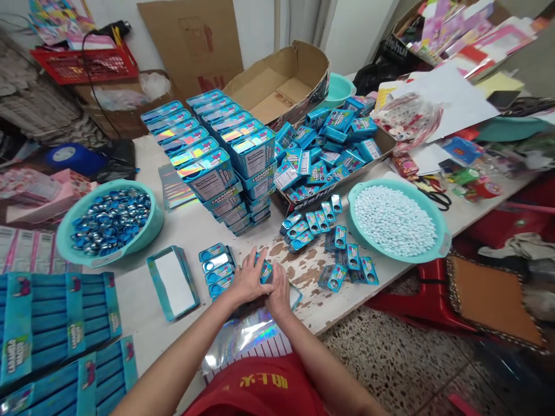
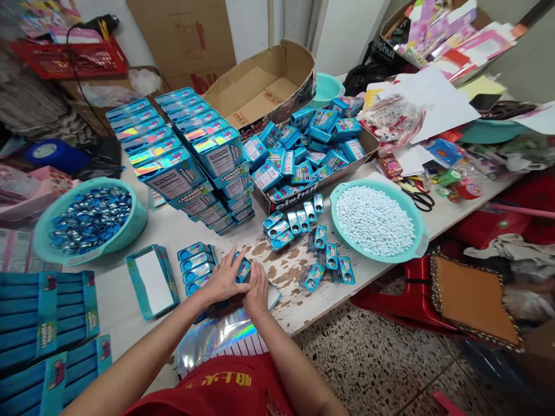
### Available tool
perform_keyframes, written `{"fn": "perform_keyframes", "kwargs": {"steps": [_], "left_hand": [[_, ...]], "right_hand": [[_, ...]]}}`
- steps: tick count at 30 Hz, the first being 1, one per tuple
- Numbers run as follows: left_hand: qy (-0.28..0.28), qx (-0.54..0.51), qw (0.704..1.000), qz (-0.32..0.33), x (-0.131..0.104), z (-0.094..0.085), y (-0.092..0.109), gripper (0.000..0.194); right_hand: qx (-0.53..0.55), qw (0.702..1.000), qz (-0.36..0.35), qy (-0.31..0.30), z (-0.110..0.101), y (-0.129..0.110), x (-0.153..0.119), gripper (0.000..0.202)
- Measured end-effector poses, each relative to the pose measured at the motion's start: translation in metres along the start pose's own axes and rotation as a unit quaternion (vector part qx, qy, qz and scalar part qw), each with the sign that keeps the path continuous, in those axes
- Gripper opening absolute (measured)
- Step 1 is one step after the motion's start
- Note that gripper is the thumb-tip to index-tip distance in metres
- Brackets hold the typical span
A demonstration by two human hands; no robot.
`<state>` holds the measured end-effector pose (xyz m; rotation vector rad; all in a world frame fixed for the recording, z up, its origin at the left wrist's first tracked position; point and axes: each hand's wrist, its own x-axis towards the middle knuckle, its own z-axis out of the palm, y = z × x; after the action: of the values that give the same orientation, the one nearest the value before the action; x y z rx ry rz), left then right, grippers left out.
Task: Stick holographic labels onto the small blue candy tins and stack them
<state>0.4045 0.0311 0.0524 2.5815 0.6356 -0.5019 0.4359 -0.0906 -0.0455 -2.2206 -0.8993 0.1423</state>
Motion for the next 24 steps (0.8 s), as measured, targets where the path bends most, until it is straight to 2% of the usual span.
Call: {"fn": "perform_keyframes", "kwargs": {"steps": [2,4,7,11,14,16,19,21,24], "left_hand": [[0.018,0.044,0.999,0.004,-0.003,0.005,0.004,0.097],[0.055,0.098,0.994,-0.011,-0.003,0.011,0.008,0.083],[0.099,0.154,0.982,-0.049,-0.002,0.017,0.018,0.069],[0.12,0.16,0.975,-0.096,-0.004,0.017,0.02,0.069],[0.111,0.123,0.984,-0.057,0.001,0.002,0.01,0.066],[0.13,0.06,0.99,-0.011,0.018,-0.016,0.007,0.064],[0.169,-0.089,0.981,0.029,0.066,-0.041,0.02,0.051],[0.139,-0.175,0.975,0.012,0.104,-0.049,0.038,0.045],[0.064,-0.247,0.966,-0.035,0.146,-0.05,0.058,0.043]], "right_hand": [[-0.056,0.998,0.03,-0.03,-0.009,0.003,-0.002,0.078],[-0.083,0.992,0.054,-0.074,-0.017,0.003,0.0,0.081],[-0.091,0.986,0.07,-0.119,-0.024,0.0,0.004,0.074],[-0.083,0.986,0.078,-0.123,-0.026,-0.004,0.003,0.073],[-0.03,0.995,0.062,-0.077,-0.038,-0.002,0.006,0.072],[0.019,0.998,0.066,0.003,-0.052,0.003,0.018,0.064],[0.046,0.982,0.118,0.138,-0.071,0.015,0.051,0.059],[0.029,0.977,0.134,0.165,-0.075,0.024,0.075,0.068],[0.019,0.981,0.132,0.143,-0.068,0.035,0.1,0.075]]}}
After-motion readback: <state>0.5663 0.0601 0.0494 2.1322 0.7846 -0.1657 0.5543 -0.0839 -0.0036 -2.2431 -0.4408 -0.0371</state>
